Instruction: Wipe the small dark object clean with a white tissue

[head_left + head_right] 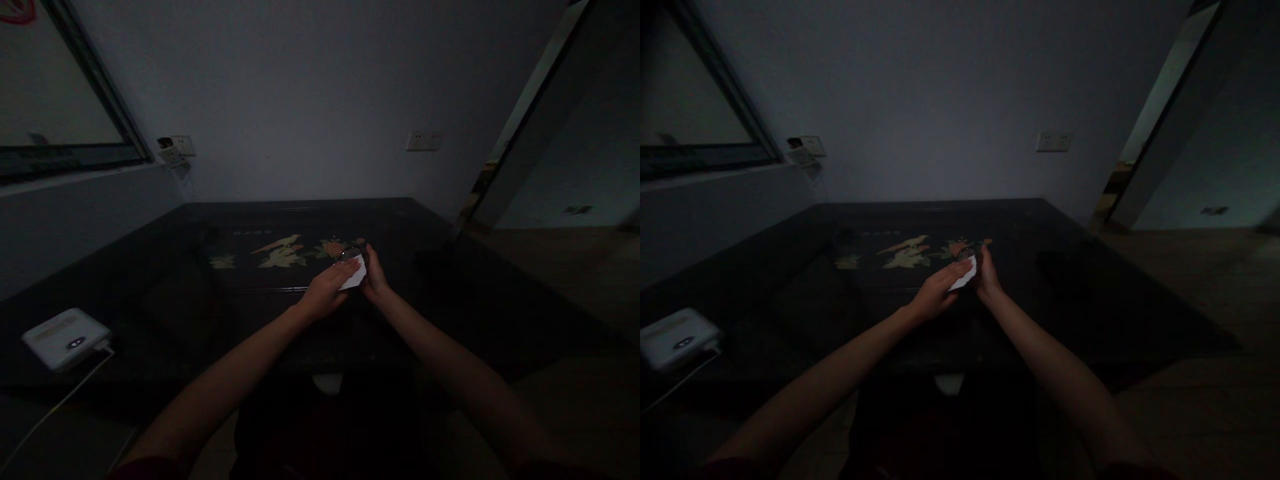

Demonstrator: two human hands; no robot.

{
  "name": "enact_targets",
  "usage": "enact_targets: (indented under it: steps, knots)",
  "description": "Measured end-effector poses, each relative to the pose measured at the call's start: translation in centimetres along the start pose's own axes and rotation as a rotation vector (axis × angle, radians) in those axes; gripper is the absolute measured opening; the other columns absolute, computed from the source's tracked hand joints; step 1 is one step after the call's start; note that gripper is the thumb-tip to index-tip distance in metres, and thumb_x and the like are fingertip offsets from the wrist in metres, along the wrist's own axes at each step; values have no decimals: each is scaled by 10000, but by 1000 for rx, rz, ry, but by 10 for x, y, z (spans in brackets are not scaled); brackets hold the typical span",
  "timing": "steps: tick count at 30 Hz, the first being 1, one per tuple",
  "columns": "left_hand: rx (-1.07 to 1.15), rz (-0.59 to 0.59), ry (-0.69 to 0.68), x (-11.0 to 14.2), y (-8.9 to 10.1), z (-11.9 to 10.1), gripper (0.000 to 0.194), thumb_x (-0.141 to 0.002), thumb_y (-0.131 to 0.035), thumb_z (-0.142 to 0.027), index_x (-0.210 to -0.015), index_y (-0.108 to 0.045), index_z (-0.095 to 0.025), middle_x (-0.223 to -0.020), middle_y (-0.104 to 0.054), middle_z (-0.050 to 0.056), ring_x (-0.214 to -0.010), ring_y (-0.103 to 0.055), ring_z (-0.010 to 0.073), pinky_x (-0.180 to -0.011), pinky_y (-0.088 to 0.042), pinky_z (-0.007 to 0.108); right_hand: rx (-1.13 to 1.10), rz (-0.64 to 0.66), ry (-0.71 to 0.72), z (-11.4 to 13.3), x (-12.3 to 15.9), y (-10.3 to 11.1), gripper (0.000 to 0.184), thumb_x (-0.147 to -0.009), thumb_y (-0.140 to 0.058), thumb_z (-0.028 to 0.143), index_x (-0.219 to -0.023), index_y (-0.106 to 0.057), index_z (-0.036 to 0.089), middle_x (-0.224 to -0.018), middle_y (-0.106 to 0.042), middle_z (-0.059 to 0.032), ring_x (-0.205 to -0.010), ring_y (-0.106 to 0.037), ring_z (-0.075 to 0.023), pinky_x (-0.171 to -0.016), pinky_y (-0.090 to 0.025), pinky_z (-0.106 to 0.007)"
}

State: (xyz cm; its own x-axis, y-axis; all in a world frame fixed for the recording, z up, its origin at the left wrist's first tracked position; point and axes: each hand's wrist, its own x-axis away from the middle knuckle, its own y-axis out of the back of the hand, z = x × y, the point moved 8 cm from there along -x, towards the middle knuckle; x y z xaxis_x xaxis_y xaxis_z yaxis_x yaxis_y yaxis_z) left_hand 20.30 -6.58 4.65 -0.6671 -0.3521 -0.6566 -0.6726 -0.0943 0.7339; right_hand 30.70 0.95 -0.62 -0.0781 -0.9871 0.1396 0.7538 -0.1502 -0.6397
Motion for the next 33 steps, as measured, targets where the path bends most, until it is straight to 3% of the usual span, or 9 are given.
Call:
enact_targets:
  steps: [5,12,19,27,33]
  knots:
    - [27,-3,25,-1,-2,3,717,-829,-440,-61,-1496,-230,-216,-1525,-345,114,-1417,-312,218,-1161,-315,462,38,52,-7,-3,4,-4,306,-792,-567,532,-738,-633,238,-632,-685,-1,-750,-676,-203,-714,-540,-313]
    - [-32,22,119,-1,-7,16,684,-848,-430,-95,-1495,-218,-162,-1548,-279,149,-1447,-228,222,-1176,-269,472,22,0,-58,-9,7,-3,270,-840,-526,465,-793,-656,233,-657,-705,4,-779,-677,-194,-736,-536,-302]
    - [-113,33,208,-1,-4,25,601,-860,-461,-158,-1447,-333,-157,-1507,-362,154,-1417,-311,227,-1158,-287,490,23,58,-63,-11,1,0,320,-848,-499,514,-811,-667,244,-716,-728,-1,-796,-686,-200,-724,-540,-319]
    - [-148,-53,151,-1,8,18,463,-859,-509,-194,-1321,-499,-166,-1370,-549,126,-1300,-491,203,-1125,-352,483,-58,8,-7,1,2,0,307,-893,-452,446,-792,-658,242,-675,-714,13,-748,-687,-174,-672,-537,-273]
    - [-87,-60,39,1,7,7,550,-849,-508,-148,-1391,-426,-200,-1377,-544,120,-1315,-474,195,-1124,-357,474,-25,27,-4,0,2,-2,318,-884,-454,451,-786,-657,227,-664,-711,-9,-782,-694,-201,-720,-550,-315]
